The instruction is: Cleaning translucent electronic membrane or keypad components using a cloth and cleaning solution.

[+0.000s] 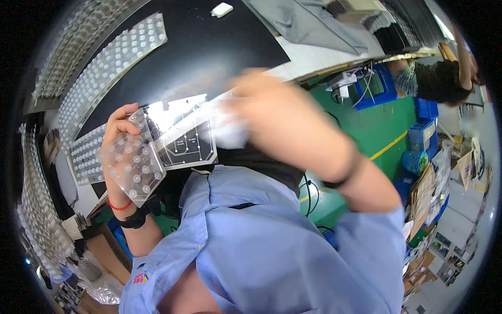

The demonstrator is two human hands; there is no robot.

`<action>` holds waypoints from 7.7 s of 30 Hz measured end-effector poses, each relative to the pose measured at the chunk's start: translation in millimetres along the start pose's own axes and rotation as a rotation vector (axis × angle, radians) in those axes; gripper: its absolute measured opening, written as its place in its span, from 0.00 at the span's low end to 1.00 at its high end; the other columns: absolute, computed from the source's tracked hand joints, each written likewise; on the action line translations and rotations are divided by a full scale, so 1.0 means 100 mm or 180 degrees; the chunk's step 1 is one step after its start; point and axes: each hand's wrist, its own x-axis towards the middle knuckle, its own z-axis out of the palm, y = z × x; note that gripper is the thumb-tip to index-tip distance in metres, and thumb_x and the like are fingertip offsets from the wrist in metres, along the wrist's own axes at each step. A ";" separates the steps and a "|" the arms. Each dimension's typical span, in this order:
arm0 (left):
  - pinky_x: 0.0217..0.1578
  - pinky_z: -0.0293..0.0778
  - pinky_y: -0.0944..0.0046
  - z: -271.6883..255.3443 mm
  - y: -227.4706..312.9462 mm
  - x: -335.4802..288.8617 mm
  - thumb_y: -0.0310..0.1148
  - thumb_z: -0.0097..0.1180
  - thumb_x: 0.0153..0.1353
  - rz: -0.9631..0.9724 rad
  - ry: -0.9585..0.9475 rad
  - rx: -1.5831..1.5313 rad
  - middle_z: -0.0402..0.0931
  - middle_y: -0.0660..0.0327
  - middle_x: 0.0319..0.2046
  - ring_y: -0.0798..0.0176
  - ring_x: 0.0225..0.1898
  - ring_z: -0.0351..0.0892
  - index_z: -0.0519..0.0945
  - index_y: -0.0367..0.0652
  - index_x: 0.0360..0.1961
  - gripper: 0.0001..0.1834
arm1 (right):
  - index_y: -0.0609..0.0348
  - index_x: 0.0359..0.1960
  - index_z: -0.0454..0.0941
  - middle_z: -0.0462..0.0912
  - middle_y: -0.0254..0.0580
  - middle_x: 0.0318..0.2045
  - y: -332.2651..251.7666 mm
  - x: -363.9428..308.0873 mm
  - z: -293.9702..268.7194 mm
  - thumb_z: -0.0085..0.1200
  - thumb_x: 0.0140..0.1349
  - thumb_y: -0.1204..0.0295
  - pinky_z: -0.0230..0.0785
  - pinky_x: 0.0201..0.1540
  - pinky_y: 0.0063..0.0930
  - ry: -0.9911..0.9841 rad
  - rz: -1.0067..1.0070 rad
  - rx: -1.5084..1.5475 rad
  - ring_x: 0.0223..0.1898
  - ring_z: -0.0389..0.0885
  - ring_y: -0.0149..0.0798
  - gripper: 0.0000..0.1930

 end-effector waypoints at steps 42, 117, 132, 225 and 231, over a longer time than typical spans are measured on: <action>0.47 0.75 0.61 -0.03 0.01 -0.14 0.13 0.48 0.55 0.1223 0.0628 -0.0270 0.74 0.47 0.52 0.59 0.44 0.77 0.77 0.37 0.45 0.17 | 0.72 0.61 0.65 0.85 0.47 0.43 -0.64 0.07 0.54 0.49 0.72 0.78 0.77 0.39 0.22 0.0930 0.1667 0.4072 0.40 0.83 0.28 0.19; 0.46 0.70 0.58 -0.84 -0.46 -1.02 0.23 0.52 0.57 0.0818 0.3263 0.1335 0.67 0.50 0.48 0.57 0.43 0.68 0.71 0.44 0.44 0.13 | 0.67 0.52 0.75 0.82 0.48 0.43 1.95 4.32 -1.00 0.50 0.69 0.83 0.79 0.37 0.14 0.1241 0.0335 0.3981 0.41 0.83 0.38 0.12; 0.43 0.71 0.59 -0.86 -0.42 -1.00 0.23 0.53 0.57 0.0759 0.3158 0.1378 0.69 0.50 0.47 0.55 0.42 0.69 0.71 0.44 0.41 0.11 | 0.66 0.56 0.73 0.79 0.53 0.49 2.35 4.67 -1.11 0.52 0.71 0.73 0.85 0.39 0.24 0.1032 0.0351 0.5431 0.45 0.80 0.52 0.15; 0.40 0.70 0.67 -0.80 -0.39 -0.99 0.21 0.50 0.60 0.0488 0.2974 0.0860 0.70 0.52 0.46 0.60 0.41 0.70 0.73 0.39 0.37 0.05 | 0.69 0.54 0.79 0.83 0.61 0.51 0.77 4.17 -0.57 0.62 0.53 0.60 0.67 0.62 0.39 0.1769 0.0137 0.0409 0.57 0.79 0.55 0.29; 0.40 0.70 0.68 -0.80 -0.40 -0.96 0.20 0.50 0.60 0.0515 0.2952 0.0905 0.69 0.52 0.46 0.60 0.41 0.70 0.73 0.38 0.37 0.05 | 0.70 0.44 0.81 0.84 0.64 0.43 0.88 4.43 -0.43 0.57 0.50 0.63 0.70 0.57 0.43 0.2485 0.0629 -0.0379 0.46 0.80 0.62 0.23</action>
